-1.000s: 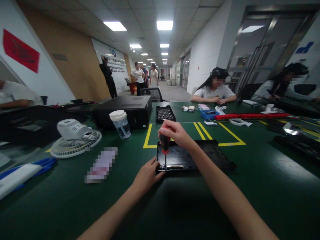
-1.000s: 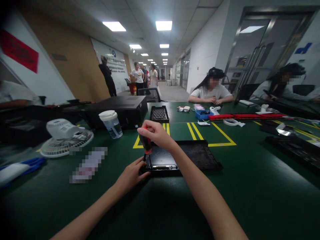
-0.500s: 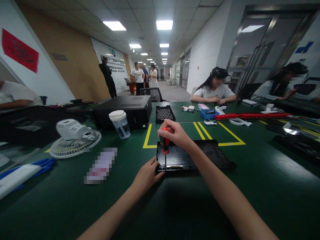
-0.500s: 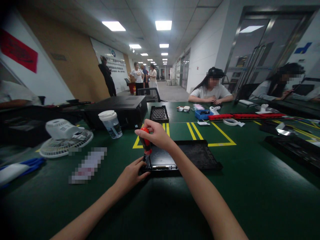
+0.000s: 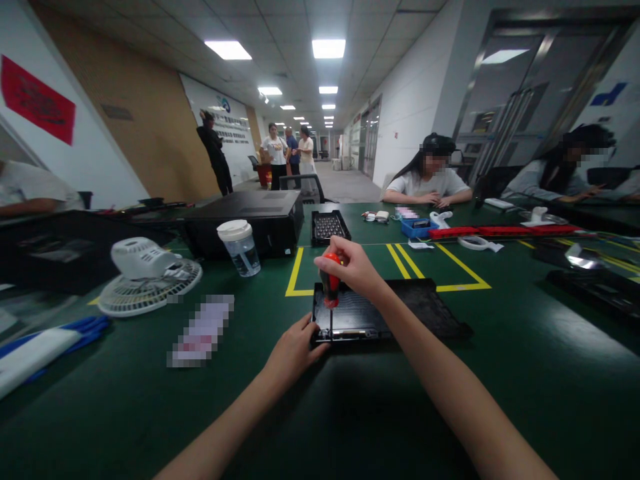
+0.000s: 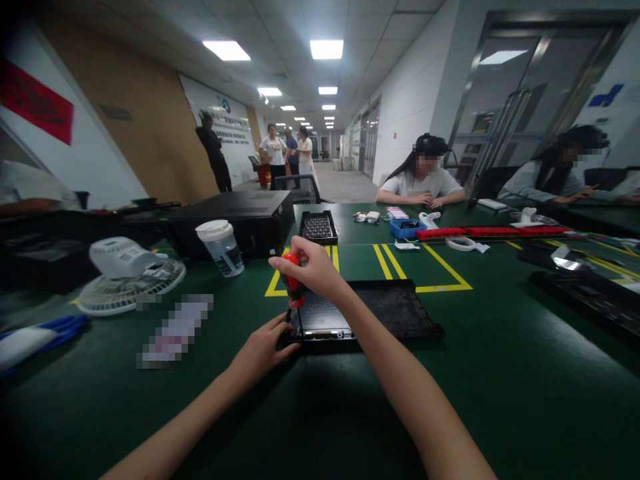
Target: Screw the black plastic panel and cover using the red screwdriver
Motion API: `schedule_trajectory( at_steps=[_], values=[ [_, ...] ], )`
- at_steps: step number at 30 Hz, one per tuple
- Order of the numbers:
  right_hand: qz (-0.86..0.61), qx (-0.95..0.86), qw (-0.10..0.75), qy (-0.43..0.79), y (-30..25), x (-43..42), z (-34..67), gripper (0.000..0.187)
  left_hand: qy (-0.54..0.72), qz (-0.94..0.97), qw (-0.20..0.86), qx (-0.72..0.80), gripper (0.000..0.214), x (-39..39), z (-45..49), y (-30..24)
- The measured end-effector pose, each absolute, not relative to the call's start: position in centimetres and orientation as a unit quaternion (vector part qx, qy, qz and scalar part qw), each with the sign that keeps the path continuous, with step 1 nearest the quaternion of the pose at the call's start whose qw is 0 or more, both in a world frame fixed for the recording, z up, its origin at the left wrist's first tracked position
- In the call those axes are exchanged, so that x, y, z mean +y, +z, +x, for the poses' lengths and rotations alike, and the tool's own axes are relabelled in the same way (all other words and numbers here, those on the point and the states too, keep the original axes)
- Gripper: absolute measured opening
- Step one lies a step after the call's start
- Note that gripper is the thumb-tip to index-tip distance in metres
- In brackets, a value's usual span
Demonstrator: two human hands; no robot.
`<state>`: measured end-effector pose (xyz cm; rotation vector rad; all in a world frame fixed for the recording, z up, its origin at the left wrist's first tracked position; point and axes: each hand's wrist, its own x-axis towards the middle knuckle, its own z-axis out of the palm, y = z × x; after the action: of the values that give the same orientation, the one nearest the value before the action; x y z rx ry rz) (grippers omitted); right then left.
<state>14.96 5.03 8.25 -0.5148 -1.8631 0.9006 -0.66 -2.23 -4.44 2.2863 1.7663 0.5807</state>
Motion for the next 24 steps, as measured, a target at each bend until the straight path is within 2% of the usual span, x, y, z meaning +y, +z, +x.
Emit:
schedule_trajectory(
  at_steps=[7, 24],
  values=[
    [-0.218, -0.741, 0.491, 0.403, 8.25, 4.69, 14.79, 0.035, 0.182, 0.777, 0.079, 0.597, 0.027, -2.3, -0.69, -4.39],
    [-0.242, -0.764, 0.516, 0.302, 7.86, 4.82, 14.38, 0.027, 0.179, 0.775, 0.084, 0.6, 0.027, -2.31, -0.56, -4.24]
  ],
)
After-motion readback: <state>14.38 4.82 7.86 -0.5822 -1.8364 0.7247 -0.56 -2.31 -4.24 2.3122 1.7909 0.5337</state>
